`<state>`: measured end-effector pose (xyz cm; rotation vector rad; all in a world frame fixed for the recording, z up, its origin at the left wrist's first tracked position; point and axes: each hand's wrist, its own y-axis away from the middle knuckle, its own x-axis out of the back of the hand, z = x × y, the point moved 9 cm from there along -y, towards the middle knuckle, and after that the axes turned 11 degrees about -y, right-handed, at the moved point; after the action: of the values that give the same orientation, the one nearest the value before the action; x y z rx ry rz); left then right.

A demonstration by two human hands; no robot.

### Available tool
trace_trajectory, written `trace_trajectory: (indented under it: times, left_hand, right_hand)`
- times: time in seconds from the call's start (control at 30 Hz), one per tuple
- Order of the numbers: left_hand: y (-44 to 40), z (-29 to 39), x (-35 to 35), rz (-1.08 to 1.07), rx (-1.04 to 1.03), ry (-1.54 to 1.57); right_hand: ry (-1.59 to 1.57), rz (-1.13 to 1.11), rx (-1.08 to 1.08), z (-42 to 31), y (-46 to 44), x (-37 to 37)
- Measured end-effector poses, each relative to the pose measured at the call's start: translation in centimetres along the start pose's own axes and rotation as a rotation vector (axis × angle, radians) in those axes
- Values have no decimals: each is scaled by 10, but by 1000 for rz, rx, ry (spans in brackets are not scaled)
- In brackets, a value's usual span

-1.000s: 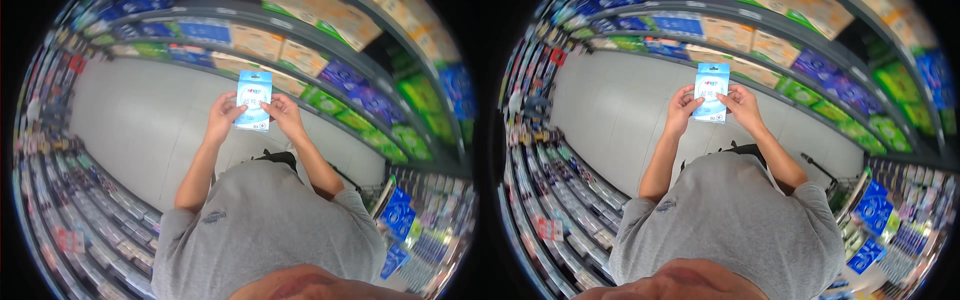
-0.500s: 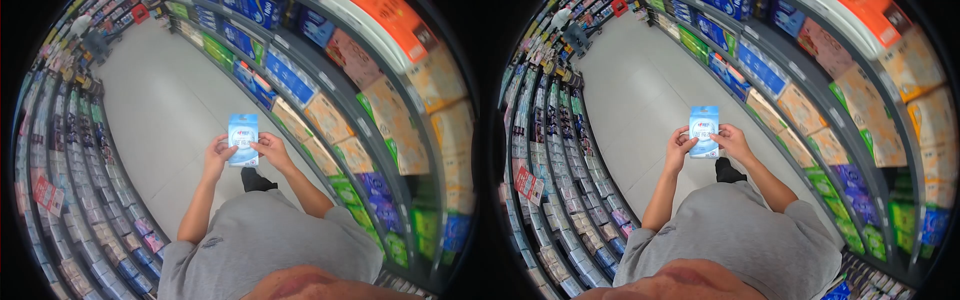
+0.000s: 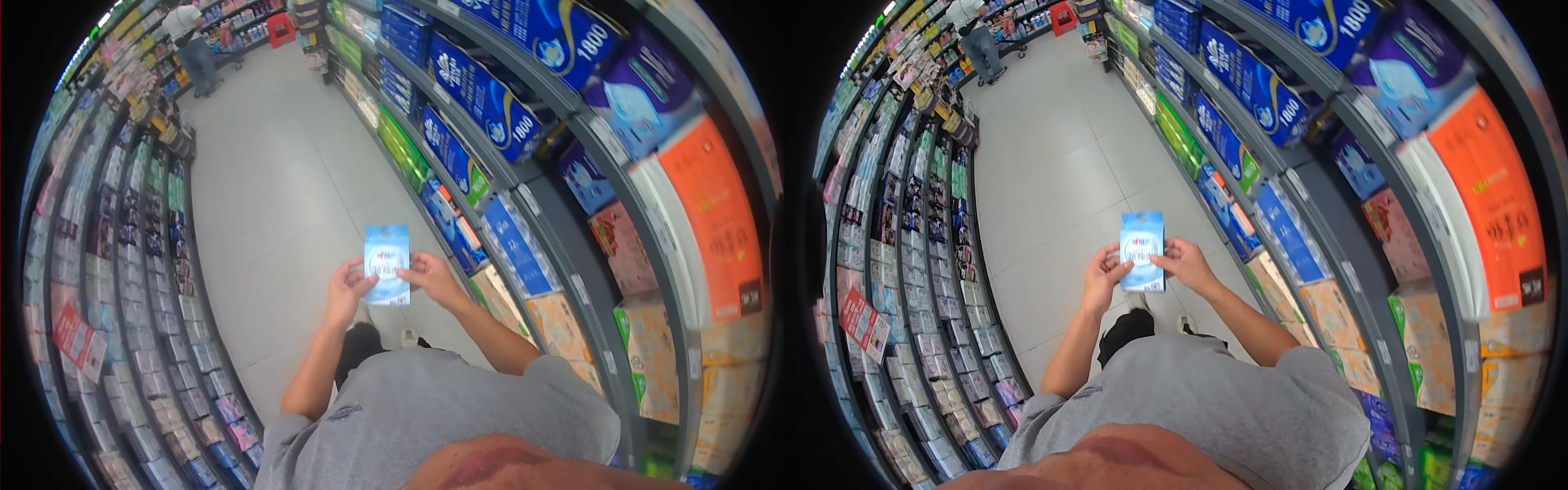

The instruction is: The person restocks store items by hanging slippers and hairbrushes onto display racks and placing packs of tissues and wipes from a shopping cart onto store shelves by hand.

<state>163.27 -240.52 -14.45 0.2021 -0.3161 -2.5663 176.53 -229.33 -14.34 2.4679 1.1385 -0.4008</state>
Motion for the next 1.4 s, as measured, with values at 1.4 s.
trace_trajectory:
  times: [1.4]
  left_hand:
    - [-831, 329, 404, -48, -147, -111]
  right_hand:
    - [64, -4, 101, -182, -936, -183]
